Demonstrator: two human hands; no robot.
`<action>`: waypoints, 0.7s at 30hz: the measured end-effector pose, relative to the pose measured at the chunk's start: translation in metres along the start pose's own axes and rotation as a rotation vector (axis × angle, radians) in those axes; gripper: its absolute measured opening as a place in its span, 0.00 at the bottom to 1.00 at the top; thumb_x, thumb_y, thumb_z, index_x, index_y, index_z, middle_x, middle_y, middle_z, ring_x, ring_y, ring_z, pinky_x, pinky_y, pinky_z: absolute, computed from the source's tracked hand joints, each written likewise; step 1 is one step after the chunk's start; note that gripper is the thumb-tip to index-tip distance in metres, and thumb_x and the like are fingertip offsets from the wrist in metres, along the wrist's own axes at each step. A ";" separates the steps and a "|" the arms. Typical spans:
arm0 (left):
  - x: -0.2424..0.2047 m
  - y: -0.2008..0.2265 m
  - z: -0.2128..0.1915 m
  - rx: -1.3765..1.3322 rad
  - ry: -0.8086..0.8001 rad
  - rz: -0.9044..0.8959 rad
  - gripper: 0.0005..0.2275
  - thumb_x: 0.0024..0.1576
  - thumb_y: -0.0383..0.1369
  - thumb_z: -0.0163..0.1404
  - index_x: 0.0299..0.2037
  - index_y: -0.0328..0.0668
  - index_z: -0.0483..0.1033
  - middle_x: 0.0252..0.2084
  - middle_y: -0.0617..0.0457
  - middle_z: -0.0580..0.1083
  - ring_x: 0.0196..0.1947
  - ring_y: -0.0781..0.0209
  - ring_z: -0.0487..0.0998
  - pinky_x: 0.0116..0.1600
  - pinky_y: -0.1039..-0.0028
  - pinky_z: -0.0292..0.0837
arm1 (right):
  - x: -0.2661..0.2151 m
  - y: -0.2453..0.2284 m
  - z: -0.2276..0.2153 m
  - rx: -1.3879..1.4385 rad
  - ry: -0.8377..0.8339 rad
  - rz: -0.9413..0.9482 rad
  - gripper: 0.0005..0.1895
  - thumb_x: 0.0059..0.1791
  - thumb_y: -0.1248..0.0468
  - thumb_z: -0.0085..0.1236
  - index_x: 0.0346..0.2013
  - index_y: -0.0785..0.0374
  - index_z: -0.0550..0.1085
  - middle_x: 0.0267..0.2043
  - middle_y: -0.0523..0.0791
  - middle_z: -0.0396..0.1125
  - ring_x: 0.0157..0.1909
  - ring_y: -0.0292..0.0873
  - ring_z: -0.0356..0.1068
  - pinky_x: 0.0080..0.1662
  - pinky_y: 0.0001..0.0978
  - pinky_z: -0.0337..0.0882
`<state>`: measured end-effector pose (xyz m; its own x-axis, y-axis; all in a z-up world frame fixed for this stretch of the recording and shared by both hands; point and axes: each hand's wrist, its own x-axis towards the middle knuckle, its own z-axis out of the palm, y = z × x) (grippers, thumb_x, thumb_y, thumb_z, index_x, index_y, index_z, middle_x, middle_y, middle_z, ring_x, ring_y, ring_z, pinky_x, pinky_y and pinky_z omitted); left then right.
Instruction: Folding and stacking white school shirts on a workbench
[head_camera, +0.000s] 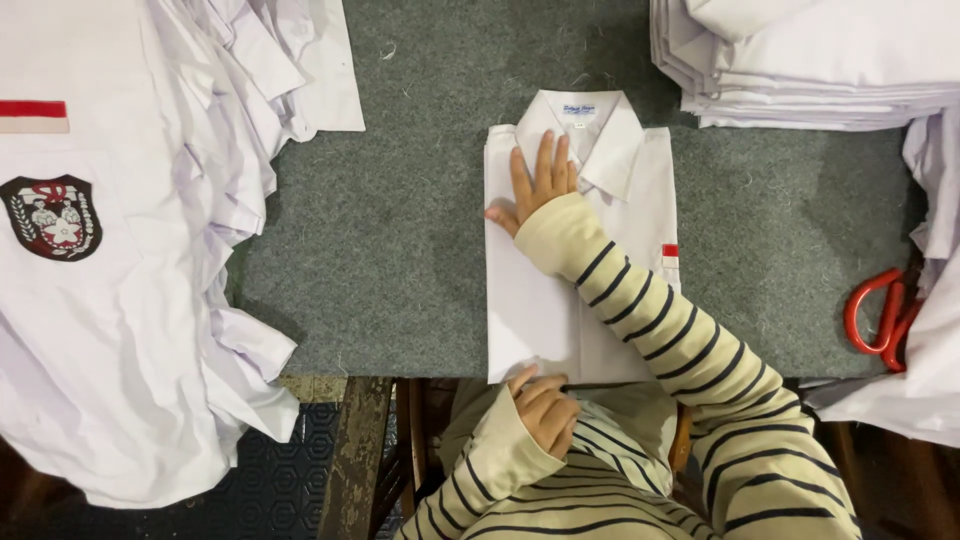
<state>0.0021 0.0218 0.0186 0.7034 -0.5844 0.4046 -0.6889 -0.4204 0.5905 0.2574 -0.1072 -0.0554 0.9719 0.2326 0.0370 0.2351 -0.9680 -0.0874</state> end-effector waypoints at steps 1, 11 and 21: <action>0.001 0.002 -0.004 0.002 0.000 0.000 0.05 0.58 0.26 0.44 0.37 0.41 0.75 0.35 0.48 0.79 0.50 0.45 0.81 0.64 0.45 0.64 | -0.009 -0.003 -0.026 0.001 0.001 -0.001 0.51 0.53 0.28 0.33 0.78 0.60 0.43 0.77 0.66 0.24 0.77 0.72 0.22 0.71 0.71 0.40; 0.039 -0.025 -0.051 -0.444 0.132 -0.126 0.05 0.65 0.31 0.42 0.43 0.44 0.72 0.29 0.55 0.76 0.22 0.65 0.70 0.37 0.69 0.69 | -0.012 0.047 -0.103 0.781 0.402 -0.209 0.15 0.57 0.68 0.46 0.59 0.64 0.67 0.63 0.54 0.61 0.67 0.54 0.59 0.69 0.48 0.53; 0.224 -0.299 0.064 -1.430 -0.129 -0.773 0.14 0.65 0.32 0.49 0.61 0.42 0.70 0.57 0.30 0.75 0.57 0.38 0.78 0.58 0.58 0.76 | 0.021 0.118 -0.001 1.678 0.540 0.153 0.18 0.52 0.75 0.43 0.57 0.63 0.66 0.47 0.57 0.72 0.47 0.51 0.78 0.51 0.40 0.79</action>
<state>0.3549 -0.0281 -0.1122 0.7157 -0.6340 -0.2930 0.5673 0.2829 0.7734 0.3056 -0.2168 -0.0636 0.9530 -0.2318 0.1953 0.2494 0.2335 -0.9398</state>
